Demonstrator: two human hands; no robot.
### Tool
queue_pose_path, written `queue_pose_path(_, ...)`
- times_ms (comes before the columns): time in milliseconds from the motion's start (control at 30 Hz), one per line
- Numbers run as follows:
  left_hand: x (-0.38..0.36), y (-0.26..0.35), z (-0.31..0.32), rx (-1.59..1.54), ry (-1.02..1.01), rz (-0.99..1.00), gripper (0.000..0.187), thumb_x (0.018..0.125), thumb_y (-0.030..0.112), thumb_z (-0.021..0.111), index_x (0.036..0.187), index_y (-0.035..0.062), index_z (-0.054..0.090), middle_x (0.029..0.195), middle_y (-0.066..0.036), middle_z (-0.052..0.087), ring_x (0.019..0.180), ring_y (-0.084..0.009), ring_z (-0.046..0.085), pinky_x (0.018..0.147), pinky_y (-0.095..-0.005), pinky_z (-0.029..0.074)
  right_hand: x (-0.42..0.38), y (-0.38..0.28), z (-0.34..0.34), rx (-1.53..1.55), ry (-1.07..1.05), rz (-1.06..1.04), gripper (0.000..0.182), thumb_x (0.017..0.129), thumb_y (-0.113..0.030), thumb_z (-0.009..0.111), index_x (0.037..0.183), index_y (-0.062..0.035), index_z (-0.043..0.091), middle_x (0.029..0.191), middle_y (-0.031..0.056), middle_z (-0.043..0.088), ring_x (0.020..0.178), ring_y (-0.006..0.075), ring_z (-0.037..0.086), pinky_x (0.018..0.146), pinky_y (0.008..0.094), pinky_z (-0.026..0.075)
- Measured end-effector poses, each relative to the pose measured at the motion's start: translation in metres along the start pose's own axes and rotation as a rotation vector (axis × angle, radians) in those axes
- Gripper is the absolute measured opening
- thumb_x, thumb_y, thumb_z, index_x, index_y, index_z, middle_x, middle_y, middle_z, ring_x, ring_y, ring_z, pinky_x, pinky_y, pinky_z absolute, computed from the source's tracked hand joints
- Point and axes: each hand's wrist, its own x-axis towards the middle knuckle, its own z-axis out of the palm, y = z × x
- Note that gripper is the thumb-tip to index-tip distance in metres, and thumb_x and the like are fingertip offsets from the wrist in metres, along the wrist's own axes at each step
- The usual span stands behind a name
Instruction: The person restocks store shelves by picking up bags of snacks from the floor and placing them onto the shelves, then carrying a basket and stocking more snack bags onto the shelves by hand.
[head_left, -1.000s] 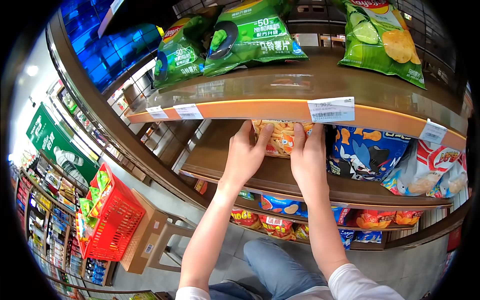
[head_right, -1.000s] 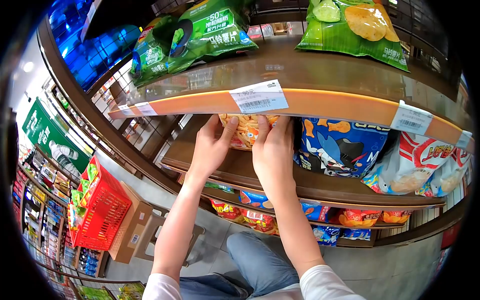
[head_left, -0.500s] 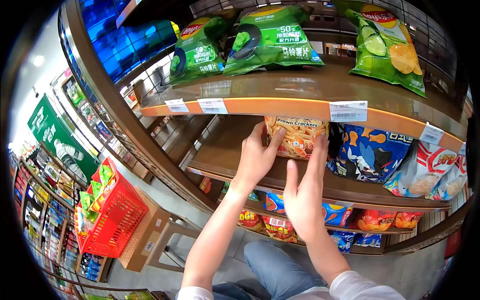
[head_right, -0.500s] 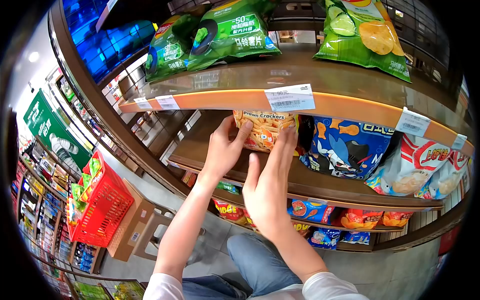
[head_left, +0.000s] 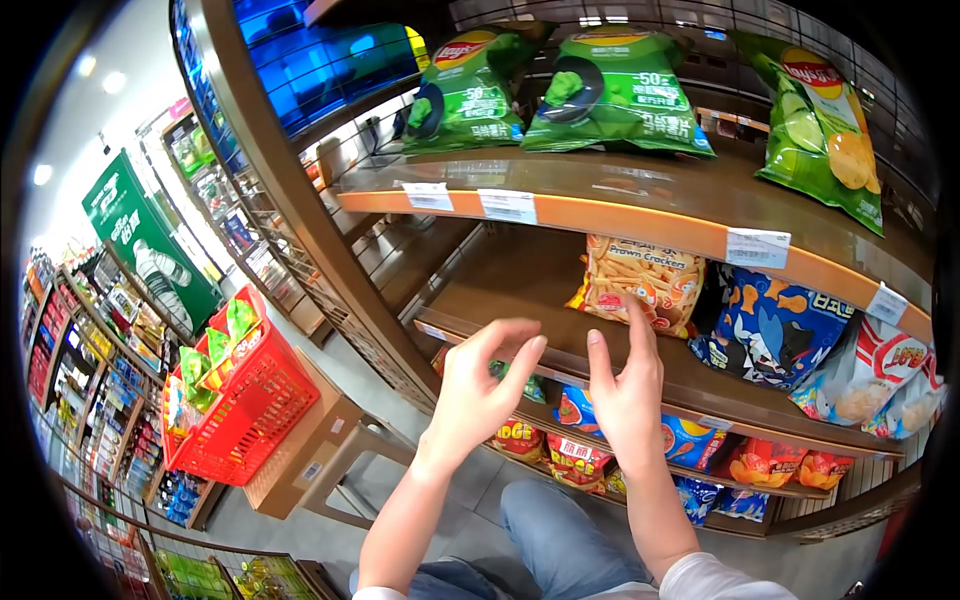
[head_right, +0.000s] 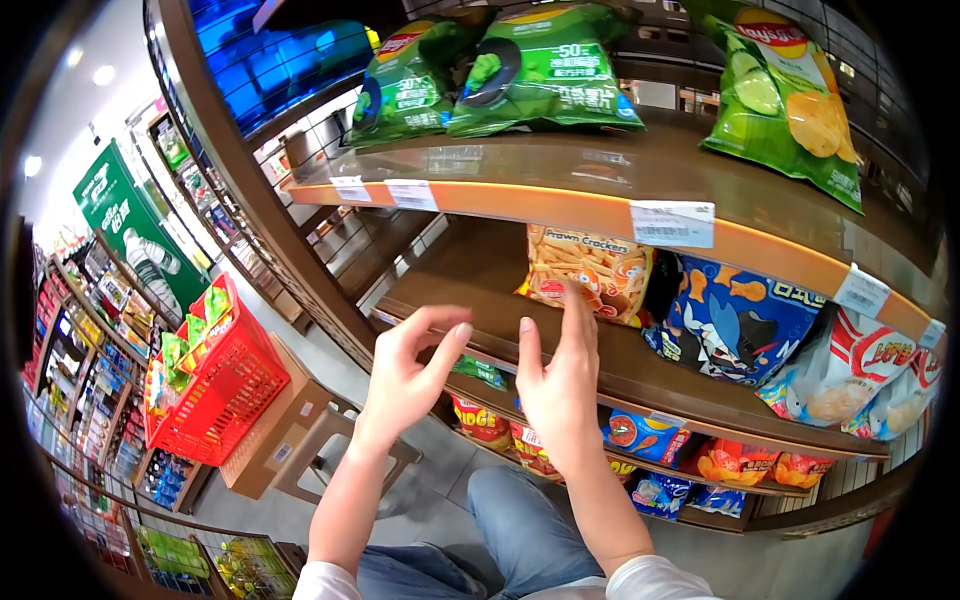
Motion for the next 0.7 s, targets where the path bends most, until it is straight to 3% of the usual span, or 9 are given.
queue_pose_path(233, -0.061, -0.016, -0.054, -0.002, 0.16, -0.136, 0.018, 0.093, 0.008, 0.059, 0.104, -0.0054, 0.063, 0.099, -0.011, 0.068, 0.093, -0.0153, 0.065, 0.082, -0.0275, 0.052, -0.004, -0.026, 0.006, -0.042, 0.006, -0.057, 0.048, 0.089, -0.013, 0.061, 0.131, 0.005, 0.045, 0.127, 0.0271, 0.052, 0.119, 0.0411, 0.05, 0.102, 0.0442, 0.039)
queue_pose_path(400, -0.105, -0.031, -0.095, 0.042, 0.33, -0.25, 0.018, 0.094, 0.009, 0.058, 0.104, -0.0046, 0.063, 0.099, -0.01, 0.068, 0.093, -0.0146, 0.064, 0.082, -0.028, 0.053, -0.022, -0.064, 0.046, 0.261, -0.281, -0.18, 0.034, 0.086, -0.008, 0.064, 0.118, 0.003, 0.058, 0.117, 0.0193, 0.061, 0.111, 0.0309, 0.058, 0.098, 0.0366, 0.042)
queue_pose_path(433, -0.111, -0.032, -0.103, 0.041, 0.395, -0.229, 0.017, 0.092, 0.009, 0.06, 0.102, -0.0031, 0.065, 0.095, -0.009, 0.068, 0.086, -0.0131, 0.065, 0.077, -0.0265, 0.052, -0.025, -0.071, 0.056, 0.293, -0.342, -0.208, 0.031, 0.086, -0.008, 0.064, 0.114, 0.0031, 0.06, 0.112, 0.0178, 0.064, 0.107, 0.0285, 0.061, 0.095, 0.0351, 0.044)
queue_pose_path(467, -0.119, -0.032, -0.112, 0.039, 0.455, -0.206, 0.016, 0.09, 0.009, 0.062, 0.101, -0.0016, 0.066, 0.092, -0.009, 0.069, 0.079, -0.0116, 0.065, 0.071, -0.0251, 0.052, -0.03, -0.078, 0.067, 0.326, -0.381, -0.227, 0.031, 0.086, -0.008, 0.064, 0.114, 0.0031, 0.06, 0.112, 0.0178, 0.064, 0.107, 0.0285, 0.061, 0.095, 0.0351, 0.044)
queue_pose_path(567, -0.145, -0.036, -0.145, 0.008, 0.604, -0.26, 0.017, 0.092, 0.01, 0.06, 0.104, -0.0018, 0.065, 0.094, -0.008, 0.068, 0.085, -0.0113, 0.064, 0.074, -0.026, 0.053, -0.045, -0.091, 0.105, 0.476, -0.574, -0.3, 0.027, 0.085, -0.007, 0.065, 0.111, 0.002, 0.061, 0.103, 0.0174, 0.065, 0.097, 0.0309, 0.063, 0.085, 0.0369, 0.049)
queue_pose_path(633, -0.157, -0.039, -0.163, -0.108, 0.749, -0.221, 0.018, 0.094, 0.01, 0.059, 0.107, -0.0016, 0.062, 0.097, -0.008, 0.068, 0.087, -0.0132, 0.065, 0.076, -0.0271, 0.054, -0.055, -0.103, 0.129, 0.521, -0.657, -0.295, 0.027, 0.085, -0.007, 0.065, 0.11, 0.0013, 0.061, 0.1, 0.0174, 0.067, 0.095, 0.0311, 0.065, 0.085, 0.0367, 0.05)
queue_pose_path(700, -0.168, -0.044, -0.182, -0.035, 0.867, -0.247, 0.018, 0.095, 0.011, 0.056, 0.107, -0.0023, 0.061, 0.097, -0.009, 0.067, 0.09, -0.0152, 0.065, 0.075, -0.0288, 0.056, -0.06, -0.115, 0.154, 0.551, -0.769, -0.315, 0.027, 0.085, -0.008, 0.064, 0.11, 0.0015, 0.061, 0.099, 0.0185, 0.067, 0.095, 0.0316, 0.066, 0.085, 0.0365, 0.05)
